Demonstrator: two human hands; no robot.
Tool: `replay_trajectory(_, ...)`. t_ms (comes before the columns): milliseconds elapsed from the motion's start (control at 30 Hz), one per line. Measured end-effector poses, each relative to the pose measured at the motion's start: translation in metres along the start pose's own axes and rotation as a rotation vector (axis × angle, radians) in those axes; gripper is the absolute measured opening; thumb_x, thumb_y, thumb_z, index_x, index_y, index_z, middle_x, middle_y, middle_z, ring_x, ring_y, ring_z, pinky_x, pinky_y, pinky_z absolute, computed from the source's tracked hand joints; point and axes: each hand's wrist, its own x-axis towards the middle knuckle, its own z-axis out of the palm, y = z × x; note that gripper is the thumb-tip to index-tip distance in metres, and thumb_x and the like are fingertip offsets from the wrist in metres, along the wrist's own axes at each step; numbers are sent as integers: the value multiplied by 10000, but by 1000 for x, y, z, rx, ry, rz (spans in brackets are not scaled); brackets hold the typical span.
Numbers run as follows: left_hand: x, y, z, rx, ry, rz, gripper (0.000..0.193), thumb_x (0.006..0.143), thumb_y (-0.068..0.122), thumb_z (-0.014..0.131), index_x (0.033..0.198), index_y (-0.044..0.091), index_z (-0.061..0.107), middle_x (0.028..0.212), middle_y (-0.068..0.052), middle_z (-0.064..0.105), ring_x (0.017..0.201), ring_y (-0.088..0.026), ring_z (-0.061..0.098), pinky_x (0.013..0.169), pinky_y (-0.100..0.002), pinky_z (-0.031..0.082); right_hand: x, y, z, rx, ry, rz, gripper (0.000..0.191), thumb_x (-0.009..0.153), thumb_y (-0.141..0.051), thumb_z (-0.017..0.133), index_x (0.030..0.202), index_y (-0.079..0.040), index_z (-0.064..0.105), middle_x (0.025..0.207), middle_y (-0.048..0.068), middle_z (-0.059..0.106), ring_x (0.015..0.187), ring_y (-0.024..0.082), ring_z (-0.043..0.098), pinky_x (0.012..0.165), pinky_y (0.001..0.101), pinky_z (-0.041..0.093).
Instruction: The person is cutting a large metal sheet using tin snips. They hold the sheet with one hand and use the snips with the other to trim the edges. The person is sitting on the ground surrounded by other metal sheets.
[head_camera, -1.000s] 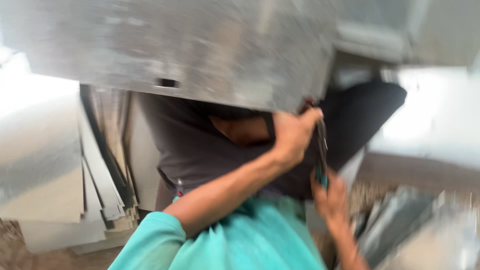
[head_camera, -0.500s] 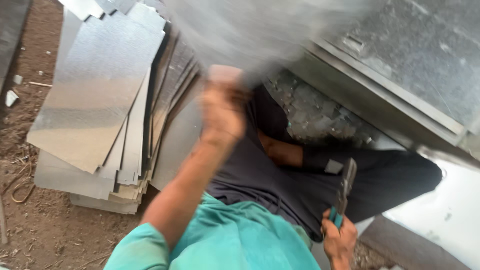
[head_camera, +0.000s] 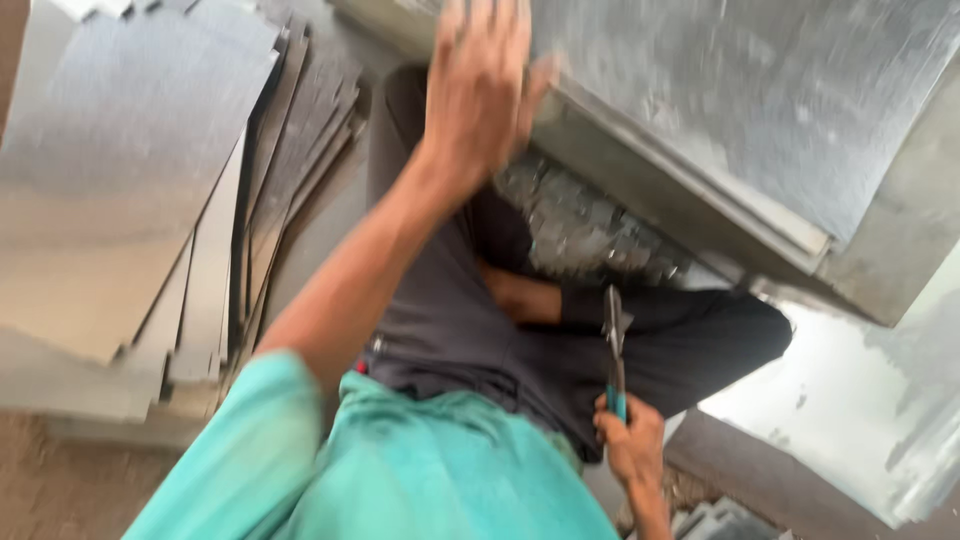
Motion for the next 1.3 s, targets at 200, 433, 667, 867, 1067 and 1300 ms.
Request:
replay_trajectory(200,-59,7,-27,-377,234,-498,311,875,172,806,1067,-47,699,1138,-145,737,966,-218,606,864,-331,486,-8,-15,14,227,9,-103,120,757,-25,601,842,20,673,662,71,665,560,143,600,514,289,476)
replay_trajectory(433,-84,44,-37,-1225,-194,-795,193,1005,107,771,954,-70,714,819,-93,692,708,-96,606,637,-244,500,-13,-74,25,-103,-228,-153,214,813,-114,601,966,12,684,716,141,649,643,208,609,601,338,503)
replay_trajectory(667,-163,46,4,-1605,-176,-1048,264,952,104,765,1170,-42,730,1008,-106,786,868,-123,738,794,-242,605,-9,-128,40,60,-558,-53,622,633,-140,481,1231,14,555,1124,168,644,988,293,687,774,409,579)
replay_trajectory(867,-147,45,-11,-1629,-189,-991,188,983,76,739,1130,-40,732,1007,-125,788,917,-158,777,869,-277,648,8,-143,60,70,-513,-150,669,643,-135,484,1291,22,524,1086,177,623,987,280,647,882,410,604)
replay_trajectory(1067,-161,43,-2,-1627,-201,-1001,179,998,52,733,1149,-45,729,1031,-131,785,936,-151,771,884,-267,634,14,-144,53,-2,-490,-145,611,659,-120,494,1252,22,535,1036,152,637,907,241,642,822,383,594)
replay_trajectory(1300,-126,44,-17,-1593,-199,-998,138,988,48,732,1093,-41,738,956,-74,774,857,-108,735,812,-228,601,22,-144,54,-148,-400,-118,239,714,-91,505,880,38,618,685,114,594,627,217,565,605,362,473)
